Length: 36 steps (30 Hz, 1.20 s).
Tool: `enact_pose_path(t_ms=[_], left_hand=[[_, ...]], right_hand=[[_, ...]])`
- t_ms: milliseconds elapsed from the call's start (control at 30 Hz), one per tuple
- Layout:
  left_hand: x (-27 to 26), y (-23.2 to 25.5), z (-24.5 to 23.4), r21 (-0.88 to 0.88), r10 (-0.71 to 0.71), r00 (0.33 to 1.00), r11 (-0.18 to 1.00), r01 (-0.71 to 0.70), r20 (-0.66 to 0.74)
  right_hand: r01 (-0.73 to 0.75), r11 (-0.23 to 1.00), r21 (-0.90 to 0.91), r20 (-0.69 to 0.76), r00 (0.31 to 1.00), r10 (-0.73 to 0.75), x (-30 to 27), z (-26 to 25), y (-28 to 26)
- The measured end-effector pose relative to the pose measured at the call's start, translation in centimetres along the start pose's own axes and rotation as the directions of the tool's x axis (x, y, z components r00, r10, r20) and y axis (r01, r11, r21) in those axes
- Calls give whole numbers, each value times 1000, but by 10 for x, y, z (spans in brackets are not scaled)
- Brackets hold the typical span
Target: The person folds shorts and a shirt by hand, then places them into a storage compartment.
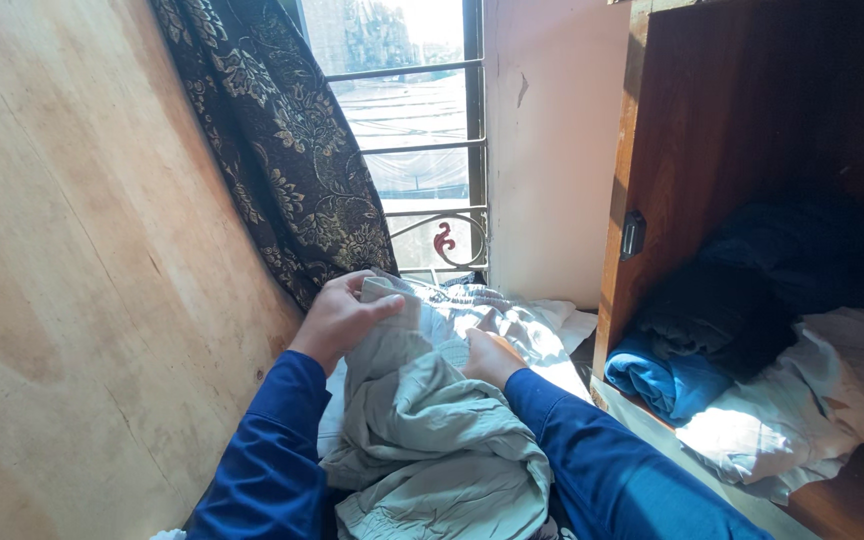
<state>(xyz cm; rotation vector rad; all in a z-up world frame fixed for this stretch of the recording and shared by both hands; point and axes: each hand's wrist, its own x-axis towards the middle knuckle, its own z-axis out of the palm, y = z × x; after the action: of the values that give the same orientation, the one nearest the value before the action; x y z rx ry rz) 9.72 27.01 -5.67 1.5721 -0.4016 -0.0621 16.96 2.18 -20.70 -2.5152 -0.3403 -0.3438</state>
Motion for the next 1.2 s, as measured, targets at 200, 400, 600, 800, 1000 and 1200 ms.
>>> enact_pose_path(t_ms=[200,400,600,800,1000,1200], left_hand=[[-5,3,-19,934,542,820,357,-27,-183],[-24,17,-40,924,635,679,164,347,-368],[-41,37,-30,753,647,388,532,387,-656],[-37,45,-32,576,512,273,773,267,-814],[-31,41,-33,617,587,311,787,1,-748],[-26,39,-26,646,728,392,683,-341,-563]], right_hand=[[-77,710,700,76,997,34,13,-5,19],[-182,905,385,-475,801,364,-13,-93,-29],[-81,938,337,-717,624,311,-28,-140,-75],[166,887,430,-767,586,262,-32,-144,-91],[308,825,474,-807,527,267,-26,-142,-86],[8,984,176,-858,491,150,-37,-159,-104]])
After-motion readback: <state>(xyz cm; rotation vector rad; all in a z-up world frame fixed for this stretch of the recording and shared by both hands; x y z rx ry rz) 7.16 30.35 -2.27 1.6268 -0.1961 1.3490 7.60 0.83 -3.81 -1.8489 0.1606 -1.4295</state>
